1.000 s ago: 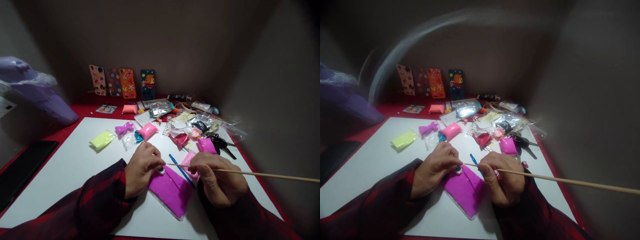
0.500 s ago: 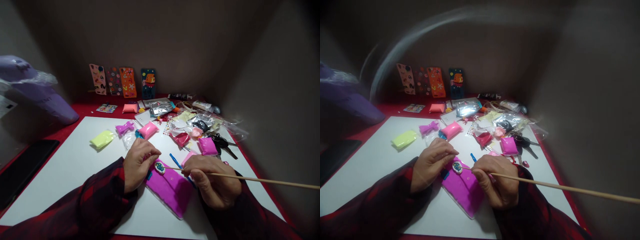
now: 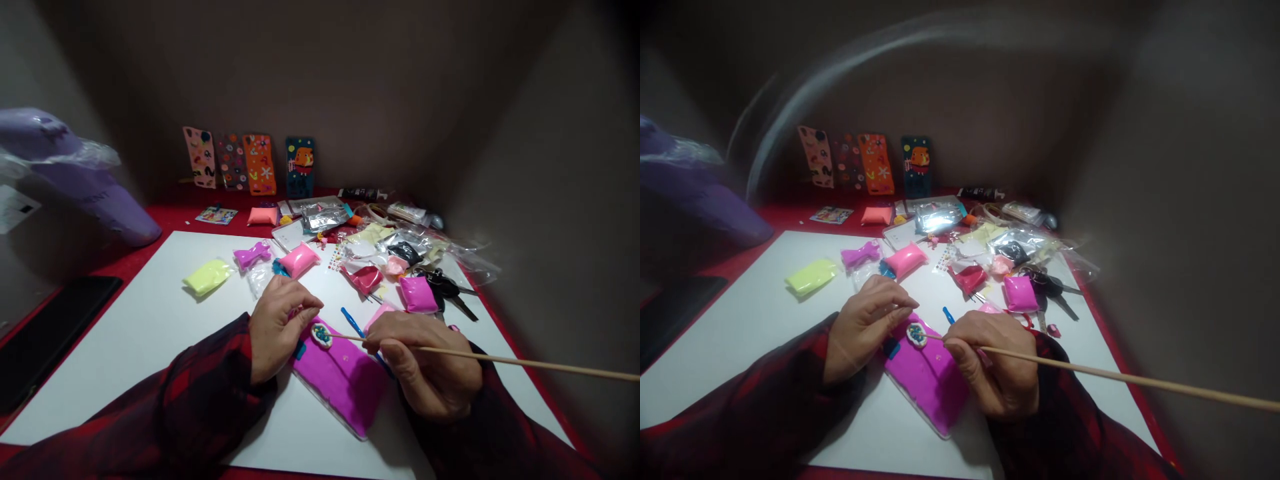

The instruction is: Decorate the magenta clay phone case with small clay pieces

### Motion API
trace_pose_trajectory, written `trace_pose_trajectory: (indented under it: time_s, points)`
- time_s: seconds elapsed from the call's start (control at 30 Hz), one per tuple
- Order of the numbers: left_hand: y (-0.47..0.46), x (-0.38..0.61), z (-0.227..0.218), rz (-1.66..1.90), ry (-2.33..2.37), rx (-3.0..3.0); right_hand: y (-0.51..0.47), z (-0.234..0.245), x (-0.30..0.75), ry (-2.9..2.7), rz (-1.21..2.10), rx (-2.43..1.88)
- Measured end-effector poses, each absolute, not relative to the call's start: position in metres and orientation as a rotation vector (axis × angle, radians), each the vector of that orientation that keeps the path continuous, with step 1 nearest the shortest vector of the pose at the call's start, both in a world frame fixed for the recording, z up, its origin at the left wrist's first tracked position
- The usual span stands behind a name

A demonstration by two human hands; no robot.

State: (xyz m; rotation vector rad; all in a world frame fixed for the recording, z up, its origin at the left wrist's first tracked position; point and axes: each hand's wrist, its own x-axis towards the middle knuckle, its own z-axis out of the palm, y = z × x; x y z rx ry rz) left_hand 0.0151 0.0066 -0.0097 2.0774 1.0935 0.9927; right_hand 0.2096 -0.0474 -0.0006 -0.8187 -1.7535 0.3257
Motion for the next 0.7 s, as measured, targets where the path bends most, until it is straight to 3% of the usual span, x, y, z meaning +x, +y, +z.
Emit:
trace_pose_trajectory:
  time_s: [0.7]
  points:
    - [0.0067,0.0151,-0.0113,0.994,1.098,2.076,-0.0476,-0.0027,0.2091,-1.759,0.322,-0.846]
